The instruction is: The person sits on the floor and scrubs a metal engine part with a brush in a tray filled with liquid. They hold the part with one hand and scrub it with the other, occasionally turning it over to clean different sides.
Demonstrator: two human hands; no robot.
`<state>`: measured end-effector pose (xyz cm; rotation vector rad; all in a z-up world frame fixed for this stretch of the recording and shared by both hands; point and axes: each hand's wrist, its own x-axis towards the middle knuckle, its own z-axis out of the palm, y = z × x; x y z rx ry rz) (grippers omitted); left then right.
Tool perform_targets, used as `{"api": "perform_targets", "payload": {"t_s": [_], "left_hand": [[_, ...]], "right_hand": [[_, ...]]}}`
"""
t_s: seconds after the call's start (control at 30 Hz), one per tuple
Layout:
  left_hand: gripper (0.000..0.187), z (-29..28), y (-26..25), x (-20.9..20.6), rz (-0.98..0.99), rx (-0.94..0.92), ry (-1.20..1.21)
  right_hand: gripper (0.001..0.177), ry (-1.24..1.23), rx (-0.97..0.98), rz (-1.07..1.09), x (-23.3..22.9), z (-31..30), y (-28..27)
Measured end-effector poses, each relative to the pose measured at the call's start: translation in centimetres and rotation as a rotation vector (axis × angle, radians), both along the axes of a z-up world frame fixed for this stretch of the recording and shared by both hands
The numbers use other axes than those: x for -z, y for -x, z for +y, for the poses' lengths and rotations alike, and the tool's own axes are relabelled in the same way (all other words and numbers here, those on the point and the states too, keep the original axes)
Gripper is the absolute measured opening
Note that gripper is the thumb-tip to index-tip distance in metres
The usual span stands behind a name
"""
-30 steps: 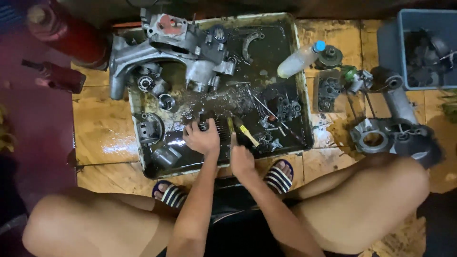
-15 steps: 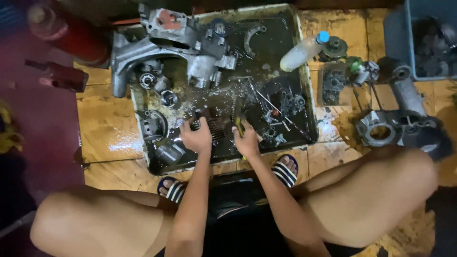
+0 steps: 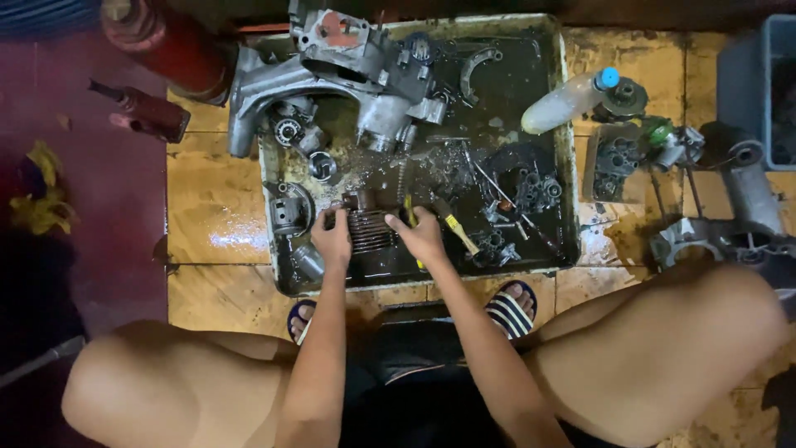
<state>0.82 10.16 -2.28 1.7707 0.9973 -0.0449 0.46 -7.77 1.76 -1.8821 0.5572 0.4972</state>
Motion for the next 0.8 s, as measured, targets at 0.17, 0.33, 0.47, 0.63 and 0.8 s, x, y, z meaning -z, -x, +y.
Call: {"api": "perform_targets", "payload": {"t_s": [0.17, 0.33, 0.47, 0.63, 0.8], "left_hand": [[0.025, 1.0, -0.2, 0.7, 0.010, 0.052, 0.100], [0.028, 0.1, -1.6, -0.3, 0.072, 0.232, 0.145], [0.039, -2.5, -1.3, -0.1, 0.081, 0.332, 0.161], [0.054, -5.5, -1.9, -3.7, 0.022, 0.447, 0.100], [0.046, -6.8, 0.2, -7.0, -0.050, 0.272, -0.100]], "right_hand": [[0.042, 0.085, -0.101, -0.069, -0.3, 0.4, -0.1], [0.044, 0.163, -0.095, -0.113, -3.6, 0.8, 1.5], [0.058, 0.222, -0.055, -0.056, -5.7, 0.2, 1.8], [0.056, 0.304, -0.016, -0.073, -6.7, 0.4, 1.5], [0.051, 0.307, 0.022, -0.095, -6.7, 2.6, 1.4]]}}
